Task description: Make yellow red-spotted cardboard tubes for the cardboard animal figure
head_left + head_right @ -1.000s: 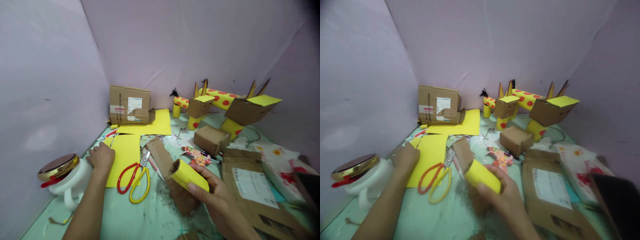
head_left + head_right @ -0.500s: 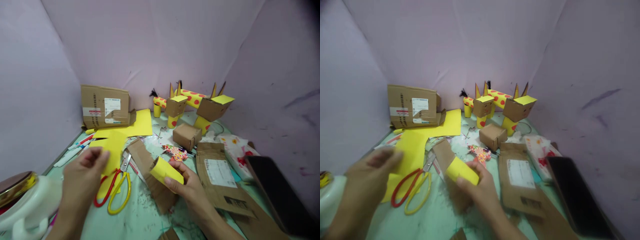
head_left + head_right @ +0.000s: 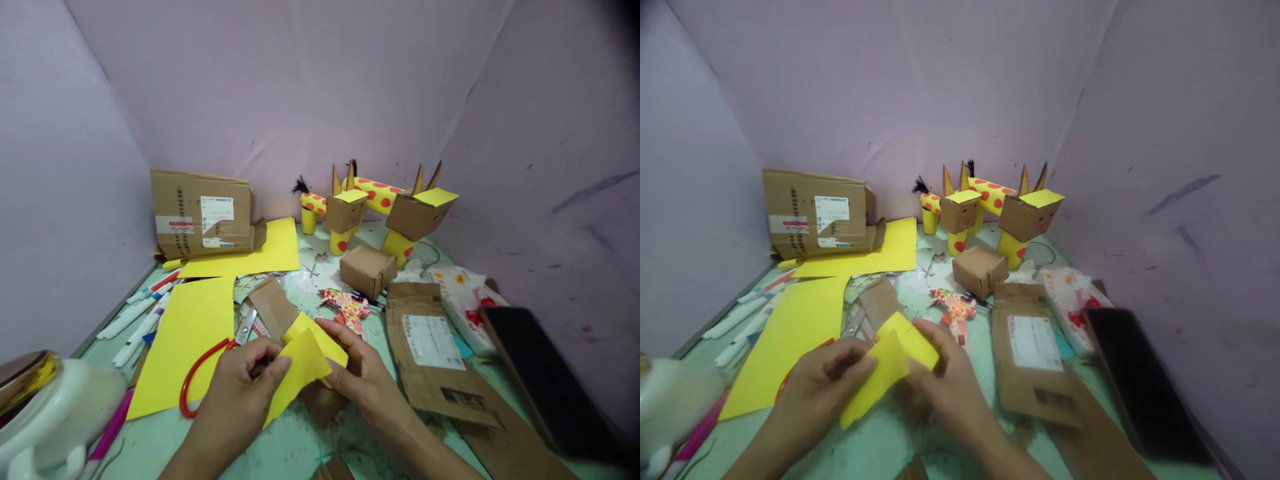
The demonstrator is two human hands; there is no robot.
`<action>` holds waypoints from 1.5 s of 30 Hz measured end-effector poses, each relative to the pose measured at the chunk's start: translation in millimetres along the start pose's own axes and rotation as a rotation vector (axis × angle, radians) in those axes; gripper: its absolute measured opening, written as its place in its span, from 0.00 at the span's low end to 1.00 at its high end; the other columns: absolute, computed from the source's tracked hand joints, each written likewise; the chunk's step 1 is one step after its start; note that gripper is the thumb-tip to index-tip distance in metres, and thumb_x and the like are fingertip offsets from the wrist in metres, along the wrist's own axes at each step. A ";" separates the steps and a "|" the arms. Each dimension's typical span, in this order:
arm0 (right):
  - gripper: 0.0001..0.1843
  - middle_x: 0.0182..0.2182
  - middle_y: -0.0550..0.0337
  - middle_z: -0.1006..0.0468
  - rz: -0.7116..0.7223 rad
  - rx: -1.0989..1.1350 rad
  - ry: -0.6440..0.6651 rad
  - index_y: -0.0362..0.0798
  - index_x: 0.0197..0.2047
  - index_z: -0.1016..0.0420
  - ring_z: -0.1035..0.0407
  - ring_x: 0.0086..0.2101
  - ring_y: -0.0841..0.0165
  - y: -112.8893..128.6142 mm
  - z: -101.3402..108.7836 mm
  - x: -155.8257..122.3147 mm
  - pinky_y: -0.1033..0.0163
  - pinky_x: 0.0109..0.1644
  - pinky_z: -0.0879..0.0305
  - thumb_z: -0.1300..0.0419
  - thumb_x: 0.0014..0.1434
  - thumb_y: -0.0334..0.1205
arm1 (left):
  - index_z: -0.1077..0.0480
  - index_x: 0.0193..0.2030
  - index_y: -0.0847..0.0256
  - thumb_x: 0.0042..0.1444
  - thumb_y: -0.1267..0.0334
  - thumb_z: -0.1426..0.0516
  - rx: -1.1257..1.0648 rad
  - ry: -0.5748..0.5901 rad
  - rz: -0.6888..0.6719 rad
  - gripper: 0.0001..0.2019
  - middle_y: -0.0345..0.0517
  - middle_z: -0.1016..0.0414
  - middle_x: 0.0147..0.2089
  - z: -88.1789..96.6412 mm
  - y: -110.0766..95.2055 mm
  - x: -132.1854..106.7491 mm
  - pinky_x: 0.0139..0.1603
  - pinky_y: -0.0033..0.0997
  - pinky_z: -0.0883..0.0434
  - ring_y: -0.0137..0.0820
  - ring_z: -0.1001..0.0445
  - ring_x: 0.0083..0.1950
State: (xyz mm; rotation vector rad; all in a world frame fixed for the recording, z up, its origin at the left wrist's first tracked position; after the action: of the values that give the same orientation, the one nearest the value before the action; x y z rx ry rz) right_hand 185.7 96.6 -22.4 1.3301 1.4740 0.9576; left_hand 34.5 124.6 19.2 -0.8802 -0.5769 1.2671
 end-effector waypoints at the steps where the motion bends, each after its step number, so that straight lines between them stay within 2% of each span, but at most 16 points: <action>1: 0.32 0.49 0.50 0.26 0.006 0.049 0.036 0.48 0.51 0.31 0.31 0.48 0.56 0.2 -3.4 -0.9 0.55 0.49 0.36 0.33 0.44 0.51 | 0.34 0.21 0.60 0.51 0.53 0.47 0.006 -0.005 -0.001 0.15 0.39 0.35 0.20 -0.3 0.0 -0.5 0.23 0.24 0.40 0.29 0.36 0.24; 3: 0.33 0.49 0.51 0.26 0.016 0.138 0.097 0.49 0.50 0.31 0.32 0.49 0.57 -0.1 -9.8 -2.3 0.56 0.50 0.36 0.32 0.43 0.54 | 0.34 0.22 0.60 0.52 0.53 0.48 0.012 -0.013 -0.004 0.14 0.38 0.34 0.21 -2.2 1.0 -2.2 0.24 0.24 0.40 0.29 0.36 0.24; 6: 0.36 0.46 0.52 0.24 0.012 0.191 0.151 0.50 0.50 0.31 0.30 0.45 0.57 -2.8 -16.6 -3.2 0.59 0.45 0.34 0.31 0.39 0.56 | 0.35 0.22 0.60 0.53 0.54 0.48 0.019 -0.009 -0.026 0.14 0.37 0.35 0.21 -6.3 2.2 -4.9 0.25 0.24 0.41 0.28 0.36 0.25; 14: 0.41 0.44 0.55 0.25 0.012 0.285 0.261 0.50 0.52 0.34 0.29 0.40 0.62 -4.4 -23.5 -4.3 0.64 0.41 0.35 0.29 0.37 0.56 | 0.42 0.22 0.60 0.54 0.57 0.50 -0.005 0.047 -0.101 0.14 0.35 0.43 0.21 -9.9 -1.1 -8.1 0.24 0.23 0.45 0.26 0.43 0.24; 20: 0.25 0.40 0.58 0.24 -0.031 0.161 0.178 0.50 0.50 0.32 0.29 0.38 0.66 -14.8 -14.8 -1.0 0.65 0.39 0.35 0.33 0.49 0.46 | 0.45 0.21 0.59 0.55 0.58 0.51 -0.018 0.113 -0.155 0.14 0.34 0.45 0.20 -8.7 -4.8 -8.4 0.23 0.24 0.47 0.25 0.45 0.23; 25: 0.20 0.38 0.59 0.23 -0.044 0.178 0.177 0.50 0.47 0.29 0.31 0.35 0.69 -16.9 -13.5 -1.0 0.68 0.38 0.36 0.35 0.52 0.46 | 0.45 0.21 0.59 0.55 0.60 0.50 0.006 0.100 -0.189 0.13 0.34 0.45 0.20 -6.9 -7.9 -7.8 0.23 0.24 0.46 0.25 0.44 0.23; 28: 0.19 0.37 0.59 0.24 -0.053 0.206 0.186 0.49 0.47 0.29 0.31 0.35 0.69 -17.9 -13.9 -2.1 0.67 0.38 0.37 0.36 0.53 0.45 | 0.45 0.21 0.59 0.54 0.61 0.50 0.025 0.099 -0.215 0.13 0.34 0.43 0.20 -5.2 -10.8 -7.3 0.23 0.24 0.45 0.25 0.43 0.23; 31: 0.18 0.37 0.57 0.23 -0.064 0.256 0.199 0.47 0.46 0.29 0.30 0.34 0.69 -18.4 -15.5 -2.9 0.68 0.36 0.37 0.36 0.54 0.45 | 0.41 0.22 0.60 0.54 0.62 0.49 0.056 0.121 -0.214 0.11 0.37 0.37 0.23 -2.6 -10.3 -4.8 0.26 0.24 0.40 0.27 0.37 0.26; 34: 0.18 0.35 0.56 0.23 -0.079 0.312 0.187 0.46 0.45 0.29 0.29 0.31 0.69 -17.1 -15.6 -2.7 0.68 0.33 0.37 0.37 0.54 0.45 | 0.33 0.29 0.60 0.50 0.65 0.44 0.080 0.159 -0.245 0.02 0.41 0.28 0.35 -0.5 -7.8 -2.0 0.36 0.26 0.34 0.31 0.30 0.36; 35: 0.18 0.36 0.56 0.22 -0.070 0.320 0.161 0.47 0.46 0.30 0.29 0.31 0.68 -15.8 -13.5 -1.9 0.66 0.34 0.36 0.37 0.54 0.46 | 0.32 0.35 0.59 0.49 0.66 0.42 0.105 0.106 -0.276 0.05 0.43 0.27 0.41 3.8 -7.9 -1.3 0.41 0.28 0.33 0.33 0.30 0.42; 37: 0.20 0.39 0.55 0.23 -0.016 0.293 0.062 0.49 0.47 0.31 0.28 0.34 0.65 -11.4 -4.6 0.4 0.63 0.38 0.34 0.37 0.53 0.47 | 0.32 0.42 0.59 0.47 0.66 0.41 0.178 -0.149 -0.363 0.13 0.47 0.29 0.47 19.9 -10.9 -4.2 0.48 0.33 0.34 0.37 0.32 0.48; 39: 0.23 0.43 0.54 0.24 0.069 0.183 -0.083 0.50 0.49 0.32 0.29 0.39 0.62 -6.0 8.8 1.8 0.59 0.42 0.34 0.36 0.51 0.49 | 0.31 0.38 0.61 0.48 0.66 0.42 0.204 -0.389 -0.429 0.09 0.47 0.28 0.41 31.2 -14.7 -13.7 0.45 0.33 0.33 0.36 0.30 0.44; 40: 0.24 0.44 0.54 0.25 0.114 0.100 -0.160 0.51 0.49 0.32 0.29 0.40 0.61 -3.1 15.5 1.4 0.57 0.44 0.35 0.36 0.50 0.50 | 0.31 0.34 0.61 0.49 0.65 0.42 0.169 -0.405 -0.429 0.05 0.45 0.27 0.35 30.1 -14.8 -16.6 0.40 0.31 0.31 0.34 0.29 0.38; 42: 0.25 0.44 0.55 0.25 0.193 -0.078 -0.279 0.52 0.47 0.31 0.31 0.42 0.59 2.1 24.5 -1.2 0.55 0.46 0.36 0.34 0.47 0.50 | 0.31 0.30 0.60 0.52 0.61 0.44 0.011 -0.220 -0.335 0.06 0.42 0.28 0.27 14.7 -10.1 -15.2 0.30 0.26 0.31 0.30 0.29 0.29; 44: 0.23 0.43 0.57 0.25 0.255 -0.207 -0.337 0.53 0.45 0.30 0.32 0.43 0.59 5.2 26.4 -4.9 0.55 0.47 0.36 0.33 0.46 0.48 | 0.29 0.34 0.62 0.53 0.56 0.45 -0.129 -0.007 -0.190 0.11 0.44 0.24 0.30 -4.3 -3.8 -13.4 0.30 0.27 0.29 0.32 0.26 0.31; 45: 0.22 0.43 0.58 0.25 0.281 -0.246 -0.348 0.54 0.45 0.30 0.32 0.43 0.60 6.1 25.5 -6.9 0.55 0.47 0.36 0.33 0.46 0.47 | 0.29 0.38 0.63 0.53 0.55 0.45 -0.163 0.047 -0.135 0.13 0.47 0.23 0.33 -10.0 -1.7 -12.9 0.34 0.29 0.28 0.34 0.25 0.34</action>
State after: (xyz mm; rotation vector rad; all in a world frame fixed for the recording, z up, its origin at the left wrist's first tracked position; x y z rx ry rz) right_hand 212.0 89.9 -23.2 1.4566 0.8930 0.9880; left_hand 40.4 109.5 16.2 -0.9865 -0.6982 1.0857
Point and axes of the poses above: each hand's wrist, its own x-axis towards the middle knuckle, its own z-axis out of the back of the hand, y = z × x, the point moved 7 cm from there along x, towards the middle knuckle
